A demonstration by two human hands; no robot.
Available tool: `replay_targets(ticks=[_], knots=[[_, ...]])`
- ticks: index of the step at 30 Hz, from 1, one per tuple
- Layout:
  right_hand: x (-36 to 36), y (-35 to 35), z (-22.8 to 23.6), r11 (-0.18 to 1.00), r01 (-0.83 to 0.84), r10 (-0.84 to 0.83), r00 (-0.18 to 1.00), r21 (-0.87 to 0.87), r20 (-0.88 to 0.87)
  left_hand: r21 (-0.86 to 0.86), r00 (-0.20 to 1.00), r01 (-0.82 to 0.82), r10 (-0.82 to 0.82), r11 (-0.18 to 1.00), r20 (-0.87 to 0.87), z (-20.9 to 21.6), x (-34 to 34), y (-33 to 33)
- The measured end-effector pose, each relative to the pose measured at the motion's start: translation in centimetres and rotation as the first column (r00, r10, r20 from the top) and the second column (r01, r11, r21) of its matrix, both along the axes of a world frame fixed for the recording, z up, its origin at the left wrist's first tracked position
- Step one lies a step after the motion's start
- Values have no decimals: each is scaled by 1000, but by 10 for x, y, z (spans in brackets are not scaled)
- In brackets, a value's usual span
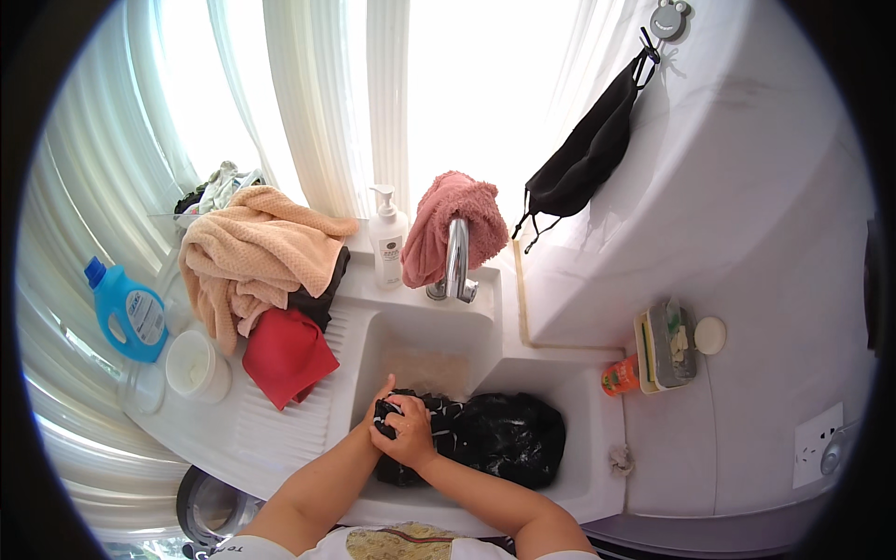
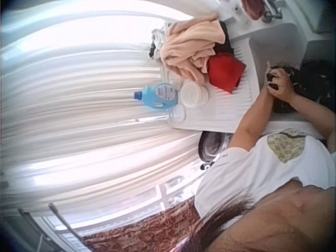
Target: The person washes black clothing by hand in a sink. They use a small white cup to pour water and soap solution onto the garment, then scrub and squeeze the fabric repeatedly.
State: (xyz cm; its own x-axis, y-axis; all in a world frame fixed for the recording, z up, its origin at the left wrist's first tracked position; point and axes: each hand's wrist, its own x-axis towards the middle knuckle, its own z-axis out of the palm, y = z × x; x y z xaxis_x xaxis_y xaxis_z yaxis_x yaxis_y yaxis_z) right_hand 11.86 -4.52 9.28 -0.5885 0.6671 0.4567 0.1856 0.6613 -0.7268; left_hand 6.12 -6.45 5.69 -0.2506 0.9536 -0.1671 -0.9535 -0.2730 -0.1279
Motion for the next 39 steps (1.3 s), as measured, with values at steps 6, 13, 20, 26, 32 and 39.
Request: replay_targets(ticks=[6,13,20,26,32,39], knots=[[-2,54,-44,875,368,-374,926,-315,46,-791,730,162,-611,590,-307,7,-26,7],[-4,55,-50,958,192,-221,968,-214,-119,-863,716,52,-622,502,-318,13,-36,24],[4,154,-81,879,477,-463,842,20,275,-487,-180,-721,-813,492,-554,-1,-83,73],[9,118,-108,996,79,-83,536,49,840,-487,-690,-617,-723,618,-44,-74,-55,68],[-2,130,-153,997,36,-79,353,71,932,-602,-781,-530,-621,597,71,-97,-70,86],[-5,130,-115,800,541,-80,524,-258,848,-847,259,-396,-842,355,-474,-89,-67,79]])
